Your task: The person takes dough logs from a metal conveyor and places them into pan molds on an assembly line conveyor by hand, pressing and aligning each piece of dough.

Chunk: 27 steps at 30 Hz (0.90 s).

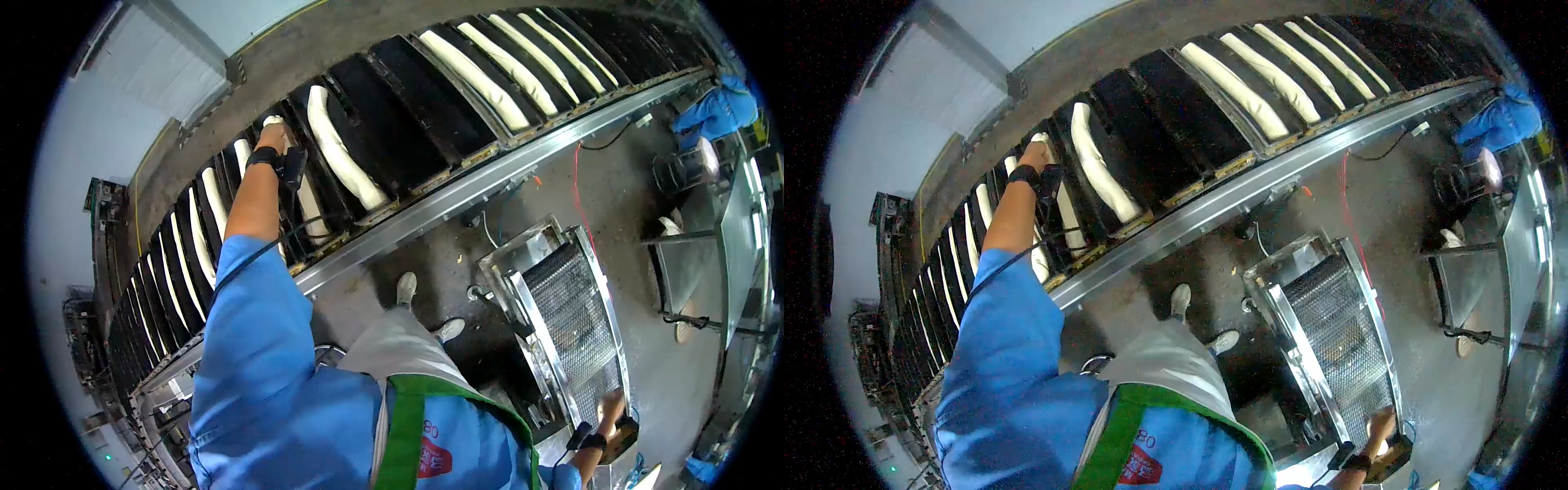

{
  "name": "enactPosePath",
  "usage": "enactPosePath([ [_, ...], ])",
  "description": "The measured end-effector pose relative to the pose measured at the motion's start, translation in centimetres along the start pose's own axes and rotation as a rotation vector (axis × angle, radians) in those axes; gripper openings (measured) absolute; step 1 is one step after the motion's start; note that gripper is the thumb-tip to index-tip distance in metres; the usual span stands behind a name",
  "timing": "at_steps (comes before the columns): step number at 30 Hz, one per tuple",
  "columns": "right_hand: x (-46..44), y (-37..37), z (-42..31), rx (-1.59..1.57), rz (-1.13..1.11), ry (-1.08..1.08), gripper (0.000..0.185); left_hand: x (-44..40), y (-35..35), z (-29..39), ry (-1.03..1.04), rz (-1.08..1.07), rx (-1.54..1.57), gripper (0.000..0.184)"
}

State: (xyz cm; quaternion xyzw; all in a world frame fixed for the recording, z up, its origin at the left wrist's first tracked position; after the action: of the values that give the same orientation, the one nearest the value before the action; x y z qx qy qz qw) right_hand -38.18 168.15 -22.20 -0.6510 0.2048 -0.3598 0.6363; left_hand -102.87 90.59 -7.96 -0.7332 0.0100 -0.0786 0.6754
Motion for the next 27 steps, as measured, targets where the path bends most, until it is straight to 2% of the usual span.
enactPosePath([
  [1,0.6,-3.1,-1.2,-0.294,0.058,0.083,0.019,-0.2,0.3,-0.3,0.001,-0.007,0.001,0.021],
  [2,-1.7,0.2,4.3,-0.079,-0.076,0.145,0.016,-0.7,0.5,-0.5,0.027,-0.021,-0.035,0.021],
  [3,-1.1,-2.5,3.6,-0.236,0.003,0.196,0.017,-1.4,0.7,-0.6,0.054,-0.031,-0.068,0.022],
  [5,1.8,-11.6,-2.6,-0.646,0.155,0.222,0.020,-2.6,1.5,-1.3,0.104,-0.054,-0.132,0.023],
  [7,3.7,-18.7,-6.4,-0.922,0.245,0.182,0.022,-4.1,2.8,-2.3,0.164,-0.076,-0.198,0.024],
  [9,4.7,-24.8,-10.6,-1.063,0.316,0.091,0.025,-6.3,6.5,-6.0,-0.027,-0.048,0.521,0.021],
  [10,4.5,-27.3,-12.4,-1.047,0.335,0.029,0.030,-5.1,5.8,-6.0,-0.112,0.032,0.676,0.028],
  [12,5.1,-32.8,-17.0,-1.101,0.330,-0.077,0.038,-3.0,4.2,-5.6,-0.407,-0.128,0.973,0.054],
  [14,4.9,-36.5,-21.0,-1.278,0.305,-0.252,0.043,-8.1,10.1,-10.2,-0.733,0.236,0.961,0.058],
  [15,4.5,-38.0,-23.2,-1.378,0.294,-0.386,0.045,-8.1,9.8,-9.9,-0.867,0.440,0.949,0.061],
  [16,4.2,-39.2,-25.9,-1.402,0.336,-0.413,0.043,-8.3,9.1,-9.8,-0.682,0.416,0.822,0.059],
  [17,4.5,-40.4,-30.3,-1.426,0.379,-0.447,0.042,-6.0,5.0,-7.1,-0.496,0.410,0.680,0.058],
  [18,4.3,-40.7,-34.2,-1.484,0.321,-0.557,0.040,-3.3,0.6,-4.1,-0.322,0.425,0.545,0.058],
  [19,4.1,-40.6,-38.0,-1.540,0.259,-0.669,0.038,-2.3,-0.5,-3.3,-0.359,0.407,0.489,0.057],
  [21,4.0,-39.7,-45.9,-1.602,0.086,-0.754,0.034,-1.0,-1.9,-2.4,-0.455,0.337,0.318,0.052],
  [22,3.9,-38.6,-49.7,-1.704,-0.037,-0.740,0.032,-1.5,-0.7,-3.6,-0.429,0.398,0.244,0.043],
  [24,2.3,-34.6,-56.8,-1.668,-0.217,-0.851,0.025,-2.0,0.3,-3.6,-0.460,0.407,0.293,0.042],
  [25,1.7,-31.6,-60.1,-1.629,-0.455,-0.917,0.023,-1.9,0.8,-3.7,-0.490,0.412,0.334,0.041],
  [27,0.6,-25.2,-63.4,-1.178,-0.580,-1.045,0.021,-1.9,-0.2,-2.9,-0.413,0.399,0.302,0.038],
])
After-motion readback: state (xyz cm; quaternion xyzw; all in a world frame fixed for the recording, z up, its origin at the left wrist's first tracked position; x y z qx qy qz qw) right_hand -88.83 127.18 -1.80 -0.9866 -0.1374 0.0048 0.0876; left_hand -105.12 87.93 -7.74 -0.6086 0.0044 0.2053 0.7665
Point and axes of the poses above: each hand's wrist, its own x-axis away from the middle knuckle, its own y-axis out of the palm, z = x × y, the point moved 5 cm from there along -x, towards the middle knuckle, and after that the axes turned 5 degrees about y, right-handed, at the moved point
